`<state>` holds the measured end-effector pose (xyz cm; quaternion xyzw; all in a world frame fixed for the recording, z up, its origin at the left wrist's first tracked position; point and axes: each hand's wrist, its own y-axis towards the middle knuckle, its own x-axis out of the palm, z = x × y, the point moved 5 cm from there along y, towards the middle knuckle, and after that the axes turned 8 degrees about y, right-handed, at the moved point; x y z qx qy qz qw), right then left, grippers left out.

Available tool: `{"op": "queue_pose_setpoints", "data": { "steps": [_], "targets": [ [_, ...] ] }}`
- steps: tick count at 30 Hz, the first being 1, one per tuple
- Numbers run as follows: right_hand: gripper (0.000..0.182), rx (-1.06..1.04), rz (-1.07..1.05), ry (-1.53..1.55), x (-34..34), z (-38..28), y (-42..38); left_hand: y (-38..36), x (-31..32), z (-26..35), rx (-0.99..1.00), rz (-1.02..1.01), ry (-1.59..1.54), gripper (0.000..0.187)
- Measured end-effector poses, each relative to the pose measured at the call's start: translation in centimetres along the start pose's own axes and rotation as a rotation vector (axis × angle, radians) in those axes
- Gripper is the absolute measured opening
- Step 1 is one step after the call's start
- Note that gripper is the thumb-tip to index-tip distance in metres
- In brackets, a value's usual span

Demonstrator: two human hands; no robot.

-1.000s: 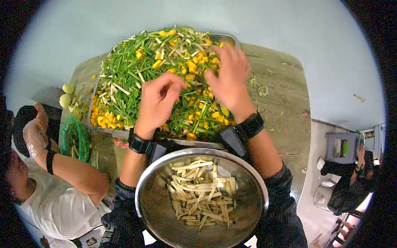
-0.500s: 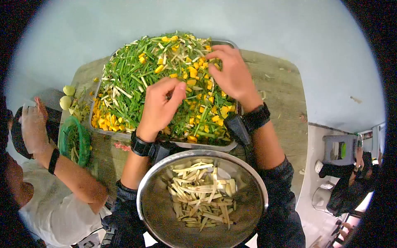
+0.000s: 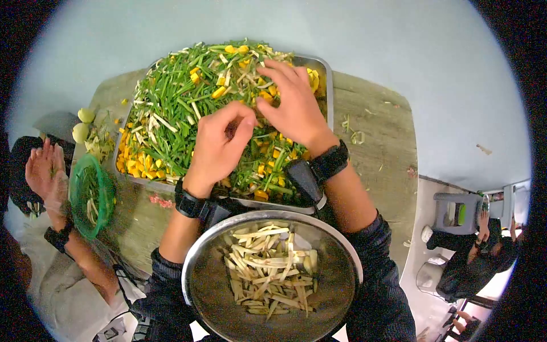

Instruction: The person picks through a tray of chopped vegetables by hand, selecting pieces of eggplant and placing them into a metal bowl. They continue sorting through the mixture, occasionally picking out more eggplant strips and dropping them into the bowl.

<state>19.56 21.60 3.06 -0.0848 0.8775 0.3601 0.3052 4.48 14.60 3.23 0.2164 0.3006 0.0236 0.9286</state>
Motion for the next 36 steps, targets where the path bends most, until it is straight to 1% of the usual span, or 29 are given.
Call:
{"op": "queue_pose_setpoints", "data": {
  "steps": [2,5,8,10,14,16,17,19,20,22,26,28,29,31,32,34,35,36],
  "targets": [
    [0.044,-0.003,-0.031,-0.017,0.1,0.1,-0.1,0.0,0.0,0.0,-0.004,-0.004,-0.012,0.009],
    [0.041,-0.055,-0.013,-0.007,-0.1,-0.3,0.0,0.0,0.1,-0.1,0.001,-0.004,-0.028,0.010],
    [0.036,-0.062,0.045,0.031,-1.0,-1.2,0.3,-0.1,0.1,0.0,-0.004,0.006,-0.038,0.009],
    [0.033,-0.110,0.098,0.079,-1.4,-1.6,0.4,-0.1,0.0,0.0,-0.010,0.011,-0.042,0.009],
    [0.028,-0.173,0.179,0.076,-1.8,-1.6,0.6,0.0,-0.1,0.0,-0.029,0.009,-0.014,0.008],
    [0.025,-0.087,0.102,0.048,-1.0,-0.4,0.3,-0.1,0.0,0.0,-0.038,0.009,-0.015,0.008],
    [0.025,-0.087,0.104,0.047,-0.9,-0.2,0.2,0.0,0.0,-0.1,-0.036,0.011,-0.013,0.008],
    [0.022,0.051,-0.001,0.171,0.0,0.5,0.0,0.0,0.1,-0.1,-0.034,0.010,-0.012,0.008],
    [0.022,0.053,0.000,0.171,0.1,0.7,0.0,0.0,0.1,-0.2,-0.026,0.018,-0.011,0.008],
    [0.023,-0.079,-0.003,0.081,0.1,0.4,0.0,0.0,0.1,-0.1,-0.015,0.023,-0.013,0.008],
    [0.025,-0.056,0.016,0.049,0.2,0.4,-0.1,-0.1,0.1,-0.1,-0.024,0.014,-0.033,0.009],
    [0.028,0.047,0.031,0.071,0.1,1.0,-0.1,0.0,0.2,-0.1,-0.025,0.011,-0.048,0.009],
    [0.028,0.048,0.033,0.066,0.0,0.9,0.0,-0.1,0.1,-0.1,-0.027,0.014,-0.045,0.009],
    [0.026,0.068,0.178,0.157,-1.0,0.7,0.2,0.0,0.1,0.1,-0.028,0.033,-0.037,0.010],
    [0.026,0.067,0.179,0.153,-1.3,0.3,0.3,0.0,0.1,0.1,-0.025,0.034,-0.040,0.010],
    [0.023,0.155,0.349,0.329,-2.4,0.1,0.3,0.0,0.0,0.0,-0.033,0.023,-0.023,0.011],
    [0.023,0.156,0.348,0.328,-2.4,0.2,0.3,0.0,0.0,0.0,-0.033,0.023,-0.024,0.011],
    [0.021,0.171,0.315,0.238,-2.1,0.6,0.2,0.0,0.1,0.0,-0.029,0.024,-0.022,0.011]
  ]
}}
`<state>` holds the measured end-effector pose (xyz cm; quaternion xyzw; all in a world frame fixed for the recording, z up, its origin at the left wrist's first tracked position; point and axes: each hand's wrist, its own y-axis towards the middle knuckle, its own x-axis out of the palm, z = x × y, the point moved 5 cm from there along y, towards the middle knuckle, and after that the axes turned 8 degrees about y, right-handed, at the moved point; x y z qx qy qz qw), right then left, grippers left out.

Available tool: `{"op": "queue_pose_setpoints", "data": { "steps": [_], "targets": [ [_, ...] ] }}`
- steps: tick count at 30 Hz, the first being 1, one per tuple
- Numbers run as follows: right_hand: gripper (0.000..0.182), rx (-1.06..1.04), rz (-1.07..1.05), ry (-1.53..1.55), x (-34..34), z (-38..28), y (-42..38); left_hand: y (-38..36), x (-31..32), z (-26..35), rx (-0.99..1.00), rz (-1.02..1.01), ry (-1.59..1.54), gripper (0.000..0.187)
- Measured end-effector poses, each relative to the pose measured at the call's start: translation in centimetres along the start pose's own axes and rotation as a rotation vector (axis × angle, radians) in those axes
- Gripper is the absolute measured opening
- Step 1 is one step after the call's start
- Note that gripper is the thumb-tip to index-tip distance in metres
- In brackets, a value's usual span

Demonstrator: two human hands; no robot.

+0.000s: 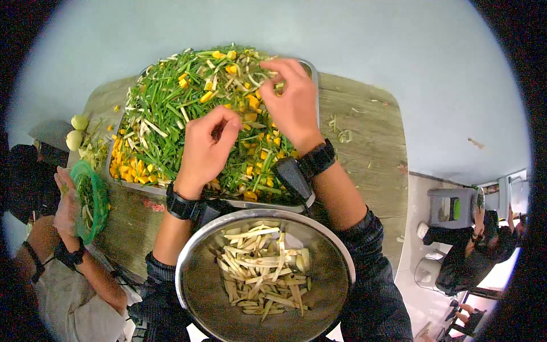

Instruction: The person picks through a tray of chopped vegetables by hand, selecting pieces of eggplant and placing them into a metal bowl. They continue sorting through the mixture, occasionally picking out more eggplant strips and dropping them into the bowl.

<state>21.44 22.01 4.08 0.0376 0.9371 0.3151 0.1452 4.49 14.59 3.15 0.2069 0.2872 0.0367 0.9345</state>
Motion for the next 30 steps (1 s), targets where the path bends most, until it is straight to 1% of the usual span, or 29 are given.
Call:
{"op": "queue_pose_setpoints", "data": {
  "steps": [1,5,7,11,13,14,16,20,22,23,25,26,28,29,30],
  "targets": [
    [0.019,0.003,-0.025,-0.093,0.2,0.4,-0.1,0.0,0.0,0.0,0.005,0.001,0.002,0.011],
    [0.014,0.077,-0.066,-0.146,0.6,2.2,-0.5,0.0,-0.1,0.2,0.000,-0.005,0.004,0.011],
    [0.012,-0.028,-0.098,-0.262,0.8,2.5,-0.8,0.0,-0.1,0.1,0.011,-0.011,-0.012,0.011],
    [0.013,-0.019,-0.120,-0.260,0.8,2.6,-0.8,0.0,-0.1,0.0,0.015,-0.008,-0.028,0.011],
    [0.012,-0.041,-0.035,-0.255,0.4,1.9,-0.6,0.0,-0.1,0.1,0.016,-0.019,-0.004,0.011],
    [0.012,-0.043,-0.036,-0.254,0.4,1.4,-0.5,0.0,-0.1,0.1,0.015,-0.016,-0.004,0.011],
    [0.011,0.018,-0.022,-0.165,0.4,0.8,-0.3,0.0,-0.1,0.1,0.018,-0.003,-0.004,0.011],
    [0.010,-0.004,0.023,-0.069,0.0,0.6,-0.2,0.1,0.0,0.1,0.007,-0.003,-0.006,0.008],
    [0.011,-0.093,-0.122,0.160,0.2,-0.3,-0.2,0.2,-0.6,0.2,-0.010,0.167,-0.121,0.005],
    [0.011,-0.093,-0.123,0.161,0.1,-0.5,-0.3,0.3,-0.7,0.4,-0.010,0.168,-0.121,0.005],
    [0.011,-0.067,-0.388,0.248,1.2,-0.9,-0.9,0.5,-1.0,0.9,0.002,0.158,-0.006,0.008],
    [0.011,-0.066,-0.388,0.248,1.2,-0.8,-0.9,0.5,-0.9,0.4,0.002,0.158,-0.006,0.008],
    [0.010,0.007,-0.403,0.357,1.5,-0.2,-1.1,0.4,-0.7,0.2,0.152,0.200,0.161,0.010],
    [0.010,0.008,-0.405,0.357,1.6,-0.3,-1.1,0.3,-0.7,-0.1,0.150,0.200,0.161,0.010],
    [0.009,0.030,-0.307,0.317,1.2,-0.3,-0.8,0.3,-1.0,-0.3,0.118,0.223,0.164,0.010]
  ]
}}
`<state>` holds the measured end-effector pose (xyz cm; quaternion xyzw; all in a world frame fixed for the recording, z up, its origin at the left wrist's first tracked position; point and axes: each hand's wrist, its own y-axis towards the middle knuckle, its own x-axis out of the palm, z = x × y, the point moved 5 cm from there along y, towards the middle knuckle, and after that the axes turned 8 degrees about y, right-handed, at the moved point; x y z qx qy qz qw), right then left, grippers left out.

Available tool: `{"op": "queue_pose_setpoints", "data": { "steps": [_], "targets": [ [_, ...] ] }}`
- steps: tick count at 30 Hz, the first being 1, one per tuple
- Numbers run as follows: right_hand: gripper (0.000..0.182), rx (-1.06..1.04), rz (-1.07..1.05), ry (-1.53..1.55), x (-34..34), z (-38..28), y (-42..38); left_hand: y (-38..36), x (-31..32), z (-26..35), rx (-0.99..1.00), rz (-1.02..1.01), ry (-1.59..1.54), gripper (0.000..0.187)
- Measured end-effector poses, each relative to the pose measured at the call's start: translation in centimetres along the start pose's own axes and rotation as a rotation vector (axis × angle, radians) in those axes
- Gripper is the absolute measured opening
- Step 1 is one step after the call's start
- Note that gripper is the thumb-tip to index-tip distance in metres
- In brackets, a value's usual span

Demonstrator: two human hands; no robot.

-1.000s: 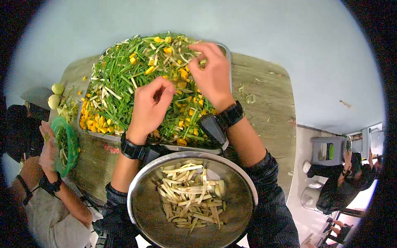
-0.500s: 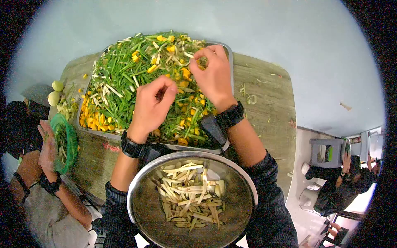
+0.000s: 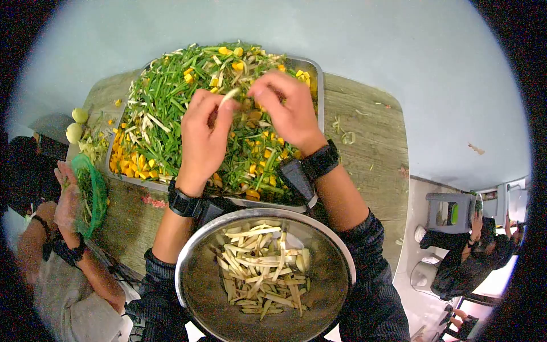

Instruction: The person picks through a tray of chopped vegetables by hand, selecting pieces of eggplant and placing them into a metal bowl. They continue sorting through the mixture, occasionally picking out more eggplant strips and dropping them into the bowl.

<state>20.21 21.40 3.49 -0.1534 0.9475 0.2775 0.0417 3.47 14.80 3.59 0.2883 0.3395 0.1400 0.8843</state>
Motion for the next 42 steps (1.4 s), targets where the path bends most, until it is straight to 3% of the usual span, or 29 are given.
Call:
{"op": "queue_pose_setpoints", "data": {
  "steps": [2,4,10,17,20,22,26,28,31,32,34,35,38,40,42],
  "targets": [
    [0.008,0.011,0.100,-0.036,-0.4,0.1,0.2,0.0,-0.2,-0.3,-0.034,0.020,0.009,0.012],
    [0.011,0.016,0.238,-0.375,-1.1,0.5,0.3,0.0,-0.2,-1.0,-0.153,0.054,-0.164,0.020],
    [0.018,0.018,0.083,-0.611,-0.2,1.8,-0.3,-0.4,-0.2,-1.0,-0.329,0.035,-0.332,0.022],
    [0.019,-0.085,0.184,-0.657,-0.8,1.5,-0.3,-0.2,-0.3,-0.7,-0.224,0.083,-0.259,0.011],
    [0.017,-0.091,0.290,-0.589,-1.3,1.0,0.2,-0.2,-0.2,-0.7,-0.212,0.042,-0.189,0.012],
    [0.013,0.079,0.471,-0.285,-2.2,0.8,0.1,-0.2,-0.3,-0.7,-0.252,0.048,-0.157,0.016],
    [0.015,-0.014,0.407,-0.243,-1.6,0.4,0.2,-0.2,-0.2,-0.5,-0.195,-0.052,-0.031,0.025],
    [0.021,0.011,0.231,0.037,-0.3,0.9,0.3,-0.3,0.1,-0.7,-0.164,-0.072,-0.189,0.032],
    [0.023,0.014,0.105,0.160,0.4,1.3,0.1,-0.1,0.2,-0.1,-0.137,-0.063,-0.225,0.034],
    [0.023,0.014,0.105,0.161,0.4,1.2,0.2,-0.1,0.1,0.0,-0.137,-0.064,-0.225,0.034],
    [0.020,0.096,0.369,0.098,-1.1,1.4,0.2,-0.1,0.1,0.0,-0.172,-0.108,-0.203,0.035],
    [0.020,0.096,0.369,0.098,-1.3,1.4,0.2,-0.1,0.1,0.1,-0.172,-0.109,-0.203,0.035],
    [0.020,0.109,0.286,0.049,-1.2,1.1,0.1,-0.1,0.3,-0.1,-0.159,-0.098,-0.194,0.035],
    [0.018,0.154,0.016,0.246,0.9,0.7,-0.2,0.0,0.5,-0.1,-0.095,-0.037,-0.211,0.033],
    [0.017,0.170,-0.055,0.227,1.3,0.9,-0.4,0.0,0.0,0.1,-0.140,-0.080,-0.141,0.032]
  ]
}}
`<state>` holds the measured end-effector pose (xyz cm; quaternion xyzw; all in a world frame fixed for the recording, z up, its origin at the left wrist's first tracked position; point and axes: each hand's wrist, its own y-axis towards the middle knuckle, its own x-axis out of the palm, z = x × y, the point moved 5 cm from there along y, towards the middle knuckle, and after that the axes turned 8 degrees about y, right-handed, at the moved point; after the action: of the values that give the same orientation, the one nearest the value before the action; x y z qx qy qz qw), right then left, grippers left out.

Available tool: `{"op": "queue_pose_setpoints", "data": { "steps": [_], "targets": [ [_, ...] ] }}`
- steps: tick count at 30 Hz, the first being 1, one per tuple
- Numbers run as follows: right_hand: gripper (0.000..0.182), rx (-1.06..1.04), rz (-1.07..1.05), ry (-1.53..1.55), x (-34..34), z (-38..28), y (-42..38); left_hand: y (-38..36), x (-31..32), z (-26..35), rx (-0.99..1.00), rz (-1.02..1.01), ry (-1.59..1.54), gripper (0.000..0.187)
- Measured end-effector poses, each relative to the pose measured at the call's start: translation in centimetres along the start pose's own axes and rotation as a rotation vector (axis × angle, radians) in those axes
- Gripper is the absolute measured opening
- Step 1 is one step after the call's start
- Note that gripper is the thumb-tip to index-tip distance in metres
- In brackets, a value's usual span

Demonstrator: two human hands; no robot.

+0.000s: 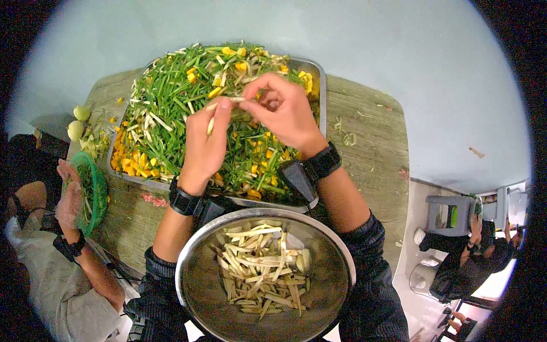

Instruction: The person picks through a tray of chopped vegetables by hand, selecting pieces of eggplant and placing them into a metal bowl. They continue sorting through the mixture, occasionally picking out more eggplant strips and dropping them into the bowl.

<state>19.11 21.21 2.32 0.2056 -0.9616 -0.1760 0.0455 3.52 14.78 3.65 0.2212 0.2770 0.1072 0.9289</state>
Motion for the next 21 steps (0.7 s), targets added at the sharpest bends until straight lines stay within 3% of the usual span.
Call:
{"op": "queue_pose_setpoints", "data": {
  "steps": [5,9,10,14,21],
  "targets": [
    [0.016,-0.017,-0.040,0.036,0.3,-0.5,0.0,0.0,0.1,-0.2,-0.027,-0.016,0.094,0.030],
    [0.017,0.052,-0.011,0.009,0.2,-0.5,0.1,0.3,-0.3,-0.4,0.046,0.147,0.006,0.031],
    [0.018,0.070,0.064,-0.039,-0.1,-0.7,0.1,0.3,-0.6,-0.2,0.096,0.216,-0.035,0.032],
    [0.017,0.042,0.265,-0.113,-1.5,-0.1,0.4,0.1,-1.1,0.3,0.026,0.161,0.007,0.040],
    [0.015,-0.001,0.388,-0.236,-2.7,0.0,0.4,0.1,-1.1,-0.3,0.035,0.177,0.002,0.036]
  ]
}}
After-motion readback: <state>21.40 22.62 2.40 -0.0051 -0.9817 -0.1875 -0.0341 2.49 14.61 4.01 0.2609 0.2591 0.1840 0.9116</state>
